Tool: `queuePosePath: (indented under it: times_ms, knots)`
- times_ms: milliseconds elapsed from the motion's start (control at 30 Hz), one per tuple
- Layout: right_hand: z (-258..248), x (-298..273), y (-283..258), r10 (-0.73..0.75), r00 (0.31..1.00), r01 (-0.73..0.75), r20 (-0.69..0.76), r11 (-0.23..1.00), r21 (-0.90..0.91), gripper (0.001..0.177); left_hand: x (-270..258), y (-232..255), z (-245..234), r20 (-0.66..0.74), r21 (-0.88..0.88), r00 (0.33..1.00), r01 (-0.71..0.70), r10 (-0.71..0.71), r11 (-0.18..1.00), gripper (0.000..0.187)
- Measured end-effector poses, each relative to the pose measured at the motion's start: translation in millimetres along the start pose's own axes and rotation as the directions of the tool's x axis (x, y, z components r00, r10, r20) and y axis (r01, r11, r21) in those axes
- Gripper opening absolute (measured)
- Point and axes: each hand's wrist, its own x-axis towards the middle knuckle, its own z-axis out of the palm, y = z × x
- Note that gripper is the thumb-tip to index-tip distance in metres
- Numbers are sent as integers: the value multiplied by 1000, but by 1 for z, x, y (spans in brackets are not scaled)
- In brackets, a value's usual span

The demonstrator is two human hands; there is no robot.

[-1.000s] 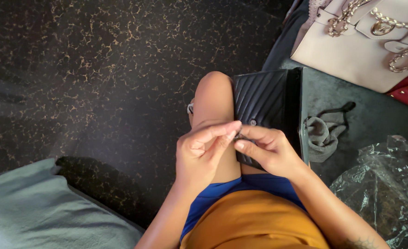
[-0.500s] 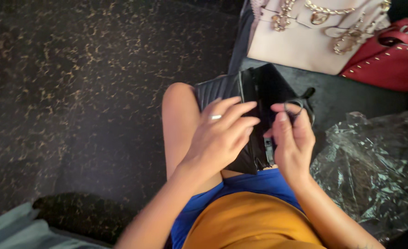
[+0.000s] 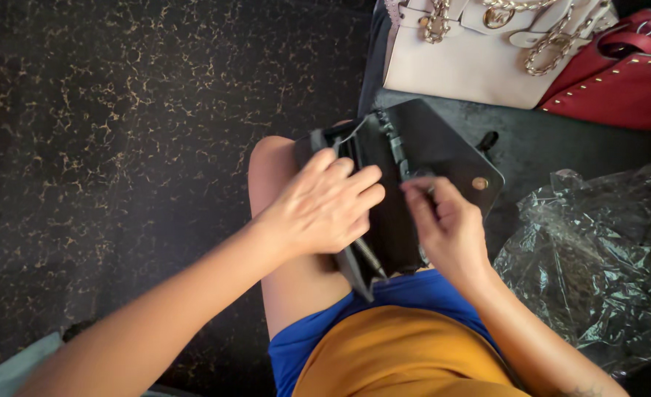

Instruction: The person sits with a black quilted purse on their lap and uses a needle and thread to sew a small tear on the exterior. They open the purse to inspect the interior compartments and continue stitching the damaged area before closing the purse.

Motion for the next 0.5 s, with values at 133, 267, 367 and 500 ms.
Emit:
queuePosePath:
  times_ms: [133, 267, 367, 500]
  knots:
    - [6, -8, -15, -195, 980, 192, 25, 924, -331, 18, -17, 7, -18, 70, 55, 995, 63, -67, 996, 49]
    - [21, -8, -20, -348, 938, 298, -4, 810, -505, 21, -23, 8, -23, 100, 74, 993, 57, -64, 996, 33]
    - [28, -10, -21, -403, 915, 346, 27, 749, -565, 32, -27, 7, -24, 63, 72, 997, 32, -37, 997, 28]
    - [34, -9, -23, -440, 896, 392, 65, 710, -585, 37, -37, 5, -27, 114, 66, 992, 40, -47, 997, 23]
